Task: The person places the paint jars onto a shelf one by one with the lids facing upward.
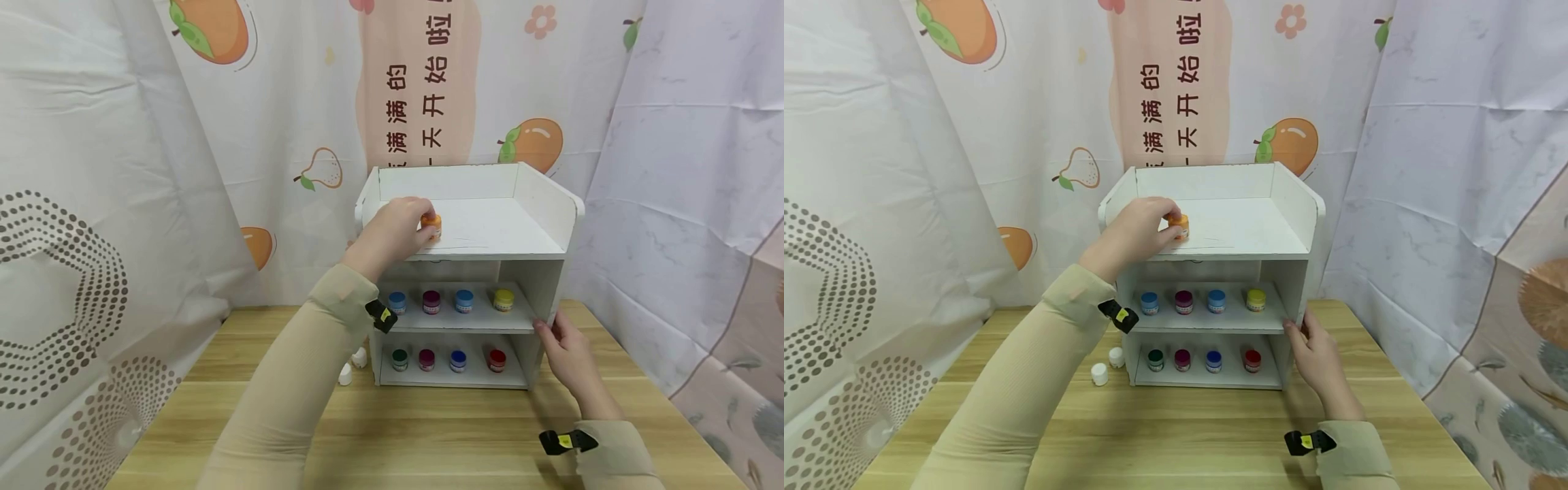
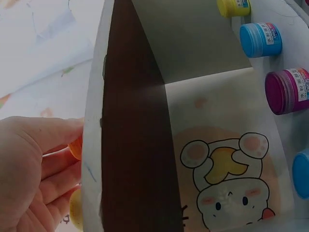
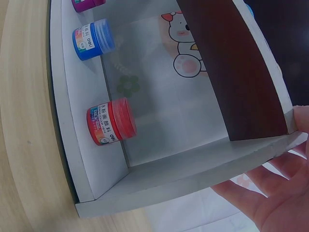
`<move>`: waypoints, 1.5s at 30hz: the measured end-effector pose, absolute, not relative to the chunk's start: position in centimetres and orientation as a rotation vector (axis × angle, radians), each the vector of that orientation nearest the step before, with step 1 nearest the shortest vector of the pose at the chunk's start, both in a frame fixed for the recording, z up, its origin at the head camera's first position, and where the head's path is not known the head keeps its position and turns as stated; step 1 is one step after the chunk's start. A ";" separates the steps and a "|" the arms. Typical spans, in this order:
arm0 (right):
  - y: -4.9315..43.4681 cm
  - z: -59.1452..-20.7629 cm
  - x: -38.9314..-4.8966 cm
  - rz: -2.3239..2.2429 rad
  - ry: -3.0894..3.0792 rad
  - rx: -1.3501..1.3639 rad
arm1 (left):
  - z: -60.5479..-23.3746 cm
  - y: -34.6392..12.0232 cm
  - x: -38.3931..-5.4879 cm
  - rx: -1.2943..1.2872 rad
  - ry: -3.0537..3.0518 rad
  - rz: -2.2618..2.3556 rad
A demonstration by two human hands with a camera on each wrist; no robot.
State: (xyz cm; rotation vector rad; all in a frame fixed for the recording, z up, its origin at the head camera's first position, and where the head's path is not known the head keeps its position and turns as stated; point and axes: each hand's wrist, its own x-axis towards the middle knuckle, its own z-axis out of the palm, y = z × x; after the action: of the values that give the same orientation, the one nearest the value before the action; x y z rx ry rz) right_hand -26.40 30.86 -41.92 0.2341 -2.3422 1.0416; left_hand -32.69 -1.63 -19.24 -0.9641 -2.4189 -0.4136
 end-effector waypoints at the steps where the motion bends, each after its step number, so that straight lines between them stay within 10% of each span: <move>1: 30.9 -41.9 -26.4 1.042 -2.344 0.233 | -19.2 -1.6 -32.8 -0.961 -2.424 -0.411; 45: 30.9 -41.9 -26.7 1.021 -2.333 0.231 | -26.6 -11.1 -28.5 -0.982 -1.602 -0.736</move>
State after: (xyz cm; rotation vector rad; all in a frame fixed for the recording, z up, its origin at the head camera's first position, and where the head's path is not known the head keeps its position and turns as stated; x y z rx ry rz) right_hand -26.71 30.95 -41.89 0.2306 -2.3331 1.0214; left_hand -28.49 -11.09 -26.57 -0.9824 -1.6024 -0.7358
